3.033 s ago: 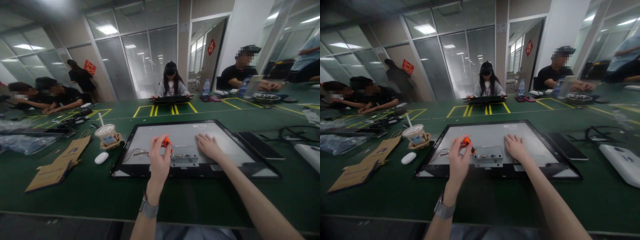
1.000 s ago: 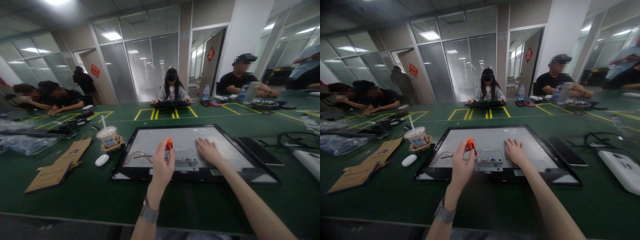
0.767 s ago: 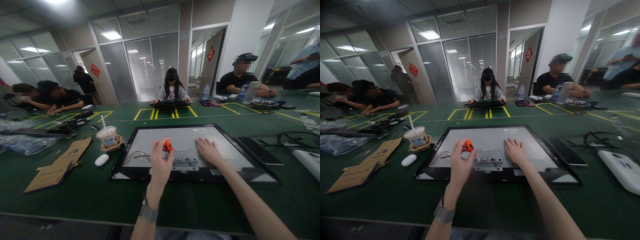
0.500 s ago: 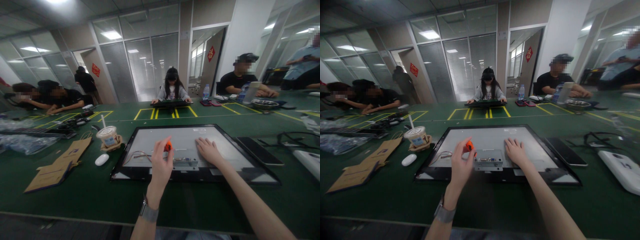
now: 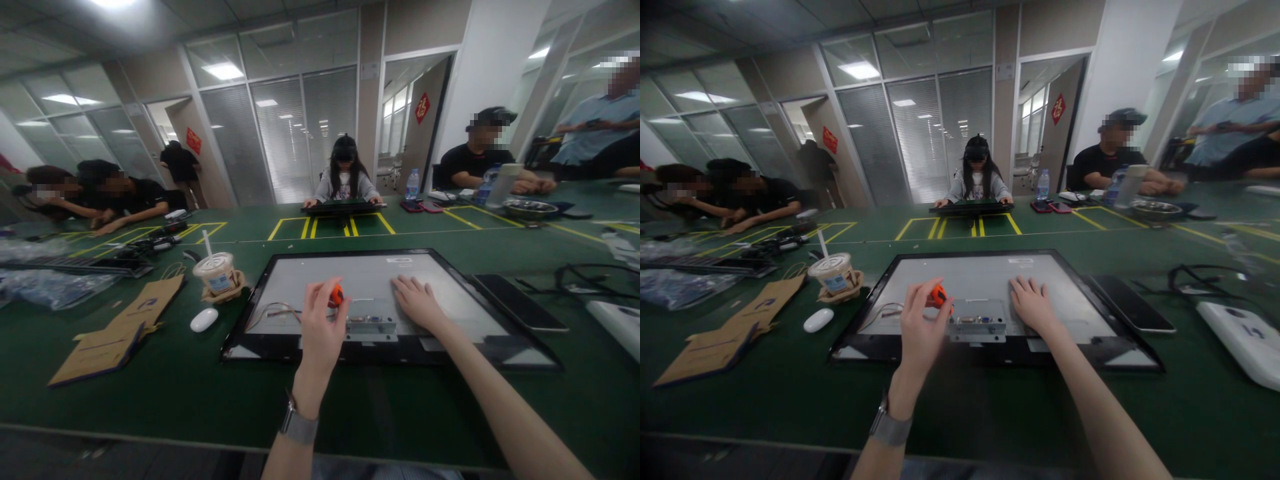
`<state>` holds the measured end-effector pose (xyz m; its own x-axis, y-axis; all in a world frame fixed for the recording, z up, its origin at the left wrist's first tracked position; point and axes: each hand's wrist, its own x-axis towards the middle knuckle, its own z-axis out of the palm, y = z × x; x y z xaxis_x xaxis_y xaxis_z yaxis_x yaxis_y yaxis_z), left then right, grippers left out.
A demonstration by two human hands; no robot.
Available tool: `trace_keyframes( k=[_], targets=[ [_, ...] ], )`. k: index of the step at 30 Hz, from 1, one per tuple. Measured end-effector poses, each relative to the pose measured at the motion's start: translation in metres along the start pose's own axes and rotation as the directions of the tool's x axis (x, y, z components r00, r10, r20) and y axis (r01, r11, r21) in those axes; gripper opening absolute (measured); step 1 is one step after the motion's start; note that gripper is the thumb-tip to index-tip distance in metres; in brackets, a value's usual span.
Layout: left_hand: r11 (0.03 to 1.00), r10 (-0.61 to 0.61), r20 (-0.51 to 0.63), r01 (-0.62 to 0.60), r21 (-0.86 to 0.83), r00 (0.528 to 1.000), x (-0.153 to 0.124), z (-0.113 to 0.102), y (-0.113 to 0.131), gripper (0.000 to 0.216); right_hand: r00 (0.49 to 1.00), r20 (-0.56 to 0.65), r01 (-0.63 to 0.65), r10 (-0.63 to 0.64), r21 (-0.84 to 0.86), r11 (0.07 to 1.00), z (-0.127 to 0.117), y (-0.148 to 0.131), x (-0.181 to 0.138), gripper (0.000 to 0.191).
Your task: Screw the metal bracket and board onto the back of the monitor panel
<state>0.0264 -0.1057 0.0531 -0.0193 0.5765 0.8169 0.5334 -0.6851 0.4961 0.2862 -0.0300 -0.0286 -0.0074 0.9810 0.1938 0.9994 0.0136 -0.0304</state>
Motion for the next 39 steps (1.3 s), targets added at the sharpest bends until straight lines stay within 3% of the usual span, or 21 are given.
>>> trace_keyframes(
  k=[6, 14, 21, 24, 30, 33, 36, 39],
  targets=[
    [0.999, -0.045, 0.088, 0.047, -0.026, 0.995, 0.0, -0.002, 0.003, 0.043, 1.0, -0.001, -0.002, 0.002, -0.015, 1.0, 0.001, 0.0, 0.0, 0.05],
    [0.999, 0.001, -0.036, 0.001, 0.039, 0.999, 0.0, 0.0, -0.001, 0.03, 1.0, 0.002, -0.01, 0.01, -0.014, 1.0, 0.001, 0.0, 0.001, 0.05],
    [0.997, -0.073, 0.117, 0.071, 0.02, 0.99, 0.0, -0.003, 0.002, 0.047, 1.0, 0.004, -0.009, 0.009, -0.027, 1.0, 0.001, 0.0, 0.0, 0.051],
    [0.997, -0.069, 0.062, 0.066, 0.048, 0.996, 0.0, -0.002, 0.002, 0.048, 1.0, -0.005, 0.0, 0.0, -0.021, 1.0, 0.002, 0.001, 0.001, 0.051],
    [0.995, 0.027, -0.171, -0.01, 0.1, 0.985, -0.001, 0.0, -0.003, 0.042, 1.0, -0.002, 0.009, -0.009, 0.011, 1.0, 0.003, 0.003, 0.001, 0.052],
    [0.995, 0.003, -0.217, 0.018, 0.095, 0.976, 0.002, -0.003, -0.008, 0.047, 1.0, -0.009, 0.01, -0.01, 0.018, 1.0, 0.003, 0.003, 0.001, 0.051],
    [0.976, 0.048, -0.079, -0.03, 0.215, 0.996, 0.017, -0.01, -0.012, 0.041, 1.0, -0.01, 0.01, -0.01, 0.003, 1.0, 0.004, 0.003, 0.001, 0.05],
    [0.919, 0.028, 0.248, -0.122, 0.375, 0.968, 0.037, -0.016, -0.021, 0.044, 1.0, -0.008, 0.01, -0.01, 0.002, 1.0, 0.002, 0.001, 0.0, 0.05]
  ],
)
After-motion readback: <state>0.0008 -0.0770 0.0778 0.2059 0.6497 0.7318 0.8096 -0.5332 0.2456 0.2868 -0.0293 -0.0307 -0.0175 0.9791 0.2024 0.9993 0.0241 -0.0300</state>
